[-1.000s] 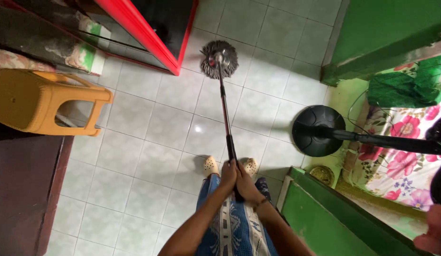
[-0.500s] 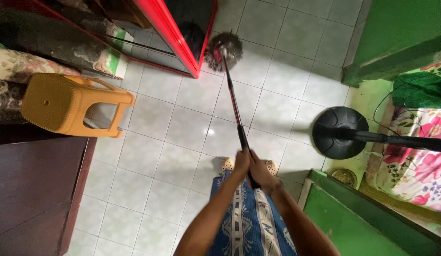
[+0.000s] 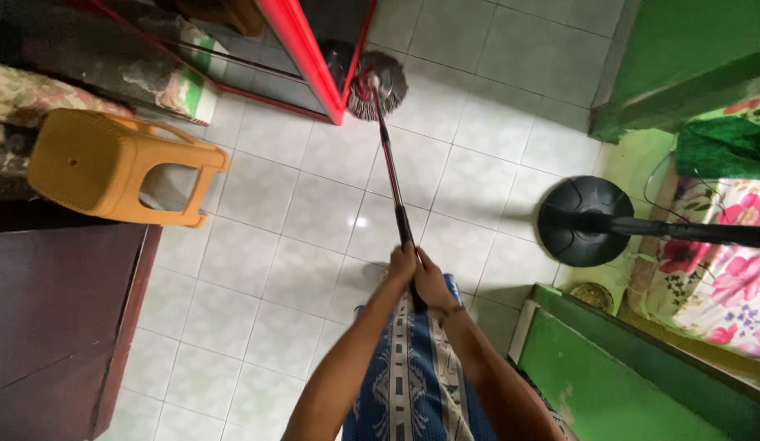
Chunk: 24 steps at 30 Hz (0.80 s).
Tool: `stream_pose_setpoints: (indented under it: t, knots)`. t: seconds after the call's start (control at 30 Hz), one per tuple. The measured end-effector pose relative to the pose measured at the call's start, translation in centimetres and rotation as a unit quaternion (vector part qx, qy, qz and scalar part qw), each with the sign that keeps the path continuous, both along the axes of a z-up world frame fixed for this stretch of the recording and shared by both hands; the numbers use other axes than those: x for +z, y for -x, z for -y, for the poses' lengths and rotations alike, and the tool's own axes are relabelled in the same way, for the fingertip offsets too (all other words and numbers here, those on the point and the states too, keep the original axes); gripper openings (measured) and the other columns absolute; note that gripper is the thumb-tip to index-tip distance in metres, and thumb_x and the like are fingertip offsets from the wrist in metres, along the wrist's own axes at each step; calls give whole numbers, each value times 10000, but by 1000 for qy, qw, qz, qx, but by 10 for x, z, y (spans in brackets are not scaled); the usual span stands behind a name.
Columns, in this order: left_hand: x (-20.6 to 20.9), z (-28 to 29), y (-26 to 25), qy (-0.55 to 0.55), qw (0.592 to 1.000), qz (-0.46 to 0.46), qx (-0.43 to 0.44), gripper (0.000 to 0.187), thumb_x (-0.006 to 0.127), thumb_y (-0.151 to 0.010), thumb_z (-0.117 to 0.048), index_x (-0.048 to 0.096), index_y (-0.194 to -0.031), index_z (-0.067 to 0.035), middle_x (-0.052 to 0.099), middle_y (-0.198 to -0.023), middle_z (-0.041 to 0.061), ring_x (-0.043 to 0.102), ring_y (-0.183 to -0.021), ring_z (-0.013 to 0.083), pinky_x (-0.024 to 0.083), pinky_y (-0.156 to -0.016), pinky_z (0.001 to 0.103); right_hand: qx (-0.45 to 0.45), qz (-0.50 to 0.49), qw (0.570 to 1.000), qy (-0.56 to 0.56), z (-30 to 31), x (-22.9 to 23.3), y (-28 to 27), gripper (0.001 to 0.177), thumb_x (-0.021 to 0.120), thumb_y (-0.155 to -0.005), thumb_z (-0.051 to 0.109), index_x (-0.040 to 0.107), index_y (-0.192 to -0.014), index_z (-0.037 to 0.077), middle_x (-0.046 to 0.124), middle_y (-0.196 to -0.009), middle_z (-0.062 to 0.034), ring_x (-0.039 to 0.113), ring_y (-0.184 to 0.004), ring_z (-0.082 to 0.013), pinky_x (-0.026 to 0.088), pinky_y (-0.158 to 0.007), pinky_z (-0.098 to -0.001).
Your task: Mop the tiled floor of a house using a spin mop and bucket of soapy water.
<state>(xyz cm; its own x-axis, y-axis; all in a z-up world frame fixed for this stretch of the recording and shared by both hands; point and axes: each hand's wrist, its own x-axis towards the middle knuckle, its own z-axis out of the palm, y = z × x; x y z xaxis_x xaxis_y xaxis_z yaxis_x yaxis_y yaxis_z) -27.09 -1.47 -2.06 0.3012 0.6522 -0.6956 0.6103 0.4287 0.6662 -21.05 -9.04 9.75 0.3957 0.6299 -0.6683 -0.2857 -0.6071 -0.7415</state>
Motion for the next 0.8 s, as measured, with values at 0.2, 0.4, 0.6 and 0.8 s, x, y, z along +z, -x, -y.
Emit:
stream_pose_setpoints:
  t: [0.2,0.4,0.6,0.8]
  knots:
    - [43,15,-40,35,999,26,-10,532,452,-1001,-459,611,-1080,43,707,-966,273,702,-924,470,555,-791,536,-82,-76,994,-19,20,21,-35,491,418,-1066,259,437,-1546,151,631,-683,-94,572,-486,-177,490,-440,-343]
    - [78,171,-10,-34,998,33,-47,490,470,-1026,-434,615,-1052,34,682,-936,269,656,-892,483,509,-753,539,-131,-132,981,61,141,106,-12,478,378,-1077,276,444,-1547,218,626,-648,-85,498,-389,-168,418,-357,-339]
    - [108,250,17,6,995,88,-56,457,473,-1011,-415,606,-1049,21,689,-890,257,667,-813,461,515,-700,535,-205,-205,947,135,206,157,10,485,403,-1070,298,440,-1553,268,585,-638,-96,471,-381,-182,392,-356,-341]
    - [35,211,-31,-95,991,59,-79,482,517,-999,-423,649,-999,40,706,-867,280,676,-847,479,523,-737,536,-171,-113,978,-26,225,-9,-18,468,428,-1090,252,464,-1544,142,665,-732,-89,544,-449,-168,460,-394,-337]
